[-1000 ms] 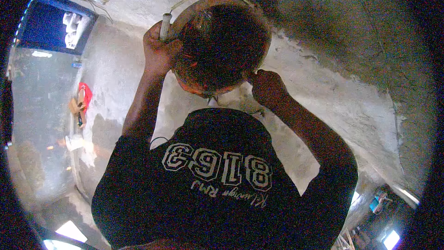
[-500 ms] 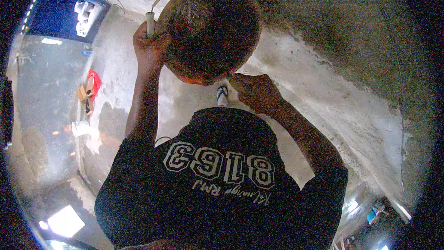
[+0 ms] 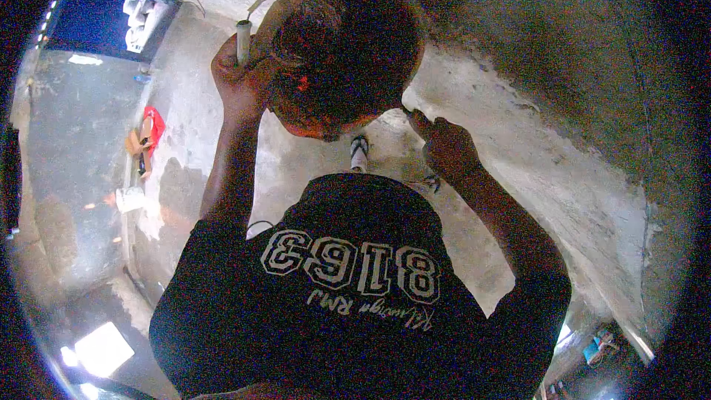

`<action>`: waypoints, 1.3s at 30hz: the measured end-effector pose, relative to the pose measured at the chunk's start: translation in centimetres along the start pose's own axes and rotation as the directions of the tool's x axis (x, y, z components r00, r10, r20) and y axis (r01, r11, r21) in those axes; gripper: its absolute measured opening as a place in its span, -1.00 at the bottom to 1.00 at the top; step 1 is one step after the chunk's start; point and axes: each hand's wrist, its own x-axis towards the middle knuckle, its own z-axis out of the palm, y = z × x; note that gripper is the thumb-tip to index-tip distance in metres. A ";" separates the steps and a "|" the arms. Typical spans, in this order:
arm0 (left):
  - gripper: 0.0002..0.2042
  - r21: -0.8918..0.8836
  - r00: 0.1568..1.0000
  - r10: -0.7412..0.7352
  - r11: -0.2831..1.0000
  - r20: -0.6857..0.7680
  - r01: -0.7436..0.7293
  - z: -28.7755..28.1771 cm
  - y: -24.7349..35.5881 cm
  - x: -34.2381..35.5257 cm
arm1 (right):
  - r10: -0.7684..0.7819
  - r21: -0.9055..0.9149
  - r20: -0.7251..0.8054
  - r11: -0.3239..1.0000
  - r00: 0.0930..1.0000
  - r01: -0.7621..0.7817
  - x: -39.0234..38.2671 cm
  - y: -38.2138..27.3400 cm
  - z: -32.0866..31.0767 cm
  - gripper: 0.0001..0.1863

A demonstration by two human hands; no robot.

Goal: The person plasters a wall by scooping mortar from a bucket and applying it onto the wall with a trowel, then places the trowel inside the bucket.

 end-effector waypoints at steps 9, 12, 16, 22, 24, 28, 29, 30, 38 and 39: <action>-0.77 0.036 1.000 0.006 0.999 0.000 -0.006 0.3 1.3 0.8 | -0.064 0.273 0.097 0.961 0.993 0.035 1.3 -2.4 0.8 -0.37; -0.75 0.031 1.000 0.012 0.999 -0.002 -0.012 -0.1 1.3 1.2 | -0.086 0.318 0.102 0.947 0.991 0.050 2.2 -1.8 2.6 -0.33; -0.77 0.068 0.995 -0.038 0.997 -0.095 0.045 -0.9 1.3 1.0 | -0.169 0.407 -0.002 0.900 0.986 0.155 2.8 -3.3 1.6 -0.35; -0.79 0.018 0.986 0.014 1.000 -0.166 -0.011 -1.4 1.2 1.4 | -0.130 0.441 0.115 0.895 0.985 0.066 4.1 -3.1 -0.2 -0.33; -0.81 0.079 0.979 -0.053 0.994 -0.199 0.070 -2.0 0.8 1.2 | -0.142 0.445 0.120 0.892 0.983 0.075 4.2 -3.2 -0.9 -0.33; -0.83 0.008 0.963 0.007 1.000 -0.268 -0.005 -1.7 0.4 1.1 | -0.204 0.523 0.114 0.845 0.972 0.116 4.2 -4.0 -1.1 -0.33; -0.83 0.041 0.962 -0.019 0.999 -0.274 0.031 -2.2 0.0 1.0 | -0.207 0.517 0.116 0.848 0.971 0.119 4.2 -4.2 -1.3 -0.33; -0.83 0.069 0.959 -0.048 0.995 -0.278 0.070 -2.5 -0.3 1.0 | -0.226 0.517 0.054 0.839 0.973 0.166 4.1 -4.4 -1.7 -0.32; -0.82 -0.022 0.912 -0.108 0.994 -0.397 0.109 -3.3 -2.1 1.6 | -0.222 0.630 -0.022 0.754 0.975 0.186 3.5 -3.6 -3.5 -0.49; -0.81 -0.027 0.903 -0.126 0.992 -0.410 0.127 -3.4 -2.3 1.4 | -0.158 0.627 0.017 0.771 0.987 0.113 3.3 -2.8 -2.8 -0.48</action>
